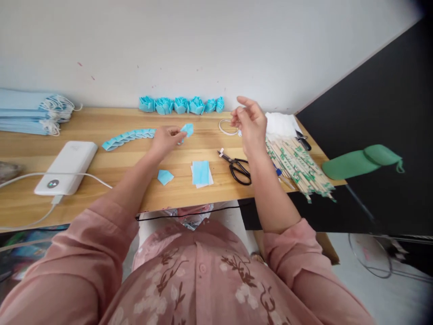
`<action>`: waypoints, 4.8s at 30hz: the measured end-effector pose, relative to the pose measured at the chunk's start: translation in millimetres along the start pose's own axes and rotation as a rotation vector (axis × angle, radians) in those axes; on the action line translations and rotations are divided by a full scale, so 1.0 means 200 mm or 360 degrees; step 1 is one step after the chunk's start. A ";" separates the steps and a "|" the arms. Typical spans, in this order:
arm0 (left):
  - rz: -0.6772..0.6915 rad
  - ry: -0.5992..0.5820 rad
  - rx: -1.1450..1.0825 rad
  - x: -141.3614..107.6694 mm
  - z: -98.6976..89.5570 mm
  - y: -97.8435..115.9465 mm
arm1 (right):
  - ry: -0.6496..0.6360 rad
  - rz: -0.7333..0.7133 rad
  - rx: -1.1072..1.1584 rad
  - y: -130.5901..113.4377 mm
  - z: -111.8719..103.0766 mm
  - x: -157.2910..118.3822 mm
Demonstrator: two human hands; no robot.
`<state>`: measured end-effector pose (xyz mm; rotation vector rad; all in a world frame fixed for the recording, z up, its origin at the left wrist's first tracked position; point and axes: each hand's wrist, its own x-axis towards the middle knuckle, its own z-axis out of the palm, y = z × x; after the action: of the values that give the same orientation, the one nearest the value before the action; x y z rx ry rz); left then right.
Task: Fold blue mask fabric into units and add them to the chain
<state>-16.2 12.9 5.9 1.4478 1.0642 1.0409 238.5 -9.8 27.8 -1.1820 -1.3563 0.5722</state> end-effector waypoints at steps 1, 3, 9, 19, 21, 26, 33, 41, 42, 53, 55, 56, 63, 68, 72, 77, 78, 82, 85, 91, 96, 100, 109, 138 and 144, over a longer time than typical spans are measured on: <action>0.0052 0.0096 0.0071 0.01 0.00 0.00 | -0.0002 -0.0012 -0.0055 -0.04 -0.04 0.00; 0.0146 0.0166 0.0038 0.01 0.00 0.01 | -0.0025 -0.0003 -0.0108 -0.07 -0.10 -0.03; 0.0134 0.0157 -0.0136 0.01 0.02 0.02 | -0.0365 0.0348 -0.0614 0.07 -0.17 -0.26; 0.0126 0.0023 -0.0110 -0.02 0.06 0.00 | -0.0333 0.0361 -0.1335 0.06 -0.04 -0.37; 0.0128 0.0015 -0.0111 -0.02 0.06 -0.01 | -0.0285 0.0378 -0.1381 0.08 -0.03 -0.37; 0.0082 -0.0032 -0.0142 -0.02 0.07 -0.02 | -0.0261 0.0329 -0.1429 0.10 -0.01 -0.39; 0.0034 -0.0077 -0.0201 -0.03 0.08 0.00 | -0.0137 0.0424 -0.1351 0.11 0.00 -0.39; -0.0097 -0.0380 -0.0545 -0.05 0.09 -0.01 | 0.0020 0.0301 -0.0496 0.08 -0.01 -0.42; -0.0129 -0.0460 -0.0574 -0.06 0.09 0.00 | 0.0021 0.0281 -0.0425 0.05 0.00 -0.43; -0.0352 -0.0959 -0.0790 -0.11 0.11 0.02 | 0.0072 -0.0576 -0.0995 -0.09 0.08 -0.49; -0.0334 -0.0941 -0.0787 -0.11 0.11 0.03 | 0.0067 -0.0738 -0.1095 -0.08 0.09 -0.50; -0.0319 -0.0925 -0.0785 -0.11 0.11 0.03 | 0.0056 -0.0790 -0.1128 -0.08 0.09 -0.50; -0.0212 -0.0782 -0.0751 -0.08 0.11 0.00 | -0.0123 -0.0767 -0.1137 -0.09 0.10 -0.53; -0.0171 -0.0756 -0.0633 -0.07 0.10 -0.01 | -0.0105 -0.0298 -0.0835 -0.13 0.05 -0.46; -0.0156 -0.0805 -0.0564 -0.08 0.11 -0.01 | -0.0439 -0.0242 -0.0876 -0.19 0.01 -0.39; -0.0182 -0.0816 -0.0481 -0.09 0.10 0.00 | -0.0645 -0.0283 -0.1168 -0.23 0.03 -0.36; -0.0179 -0.0817 -0.0465 -0.09 0.11 0.00 | -0.0656 -0.0293 -0.1200 -0.23 0.04 -0.36; -0.0151 -0.0742 -0.0489 -0.09 0.11 0.00 | -0.0483 -0.0318 -0.1169 -0.22 0.03 -0.37; -0.0054 -0.0497 -0.0496 -0.08 0.12 0.01 | -0.0151 -0.0131 -0.0755 -0.20 0.03 -0.39; 0.0219 -0.0050 -0.0382 -0.08 0.14 0.02 | 0.0080 0.0573 0.0532 -0.16 0.18 -0.42; 0.0361 0.0115 -0.0335 -0.09 0.15 0.02 | 0.0070 0.0444 0.0565 -0.19 0.33 -0.38; 0.0386 0.0155 -0.0304 -0.09 0.15 0.02 | 0.0054 0.0209 0.0389 -0.19 0.36 -0.34; 0.0409 0.0148 -0.0222 -0.10 0.15 0.03 | -0.0115 0.0046 0.0032 -0.18 0.35 -0.29; 0.0522 0.0184 -0.0081 -0.11 0.14 0.04 | 0.0026 0.0416 0.0403 -0.23 0.44 -0.27; 0.0543 0.0198 -0.0031 -0.12 0.14 0.04 | 0.0012 0.0527 0.0440 -0.24 0.44 -0.27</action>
<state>5.4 -16.7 9.5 1.6005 0.9081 1.3942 131.2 -47.5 30.6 -1.1833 -1.0394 0.9580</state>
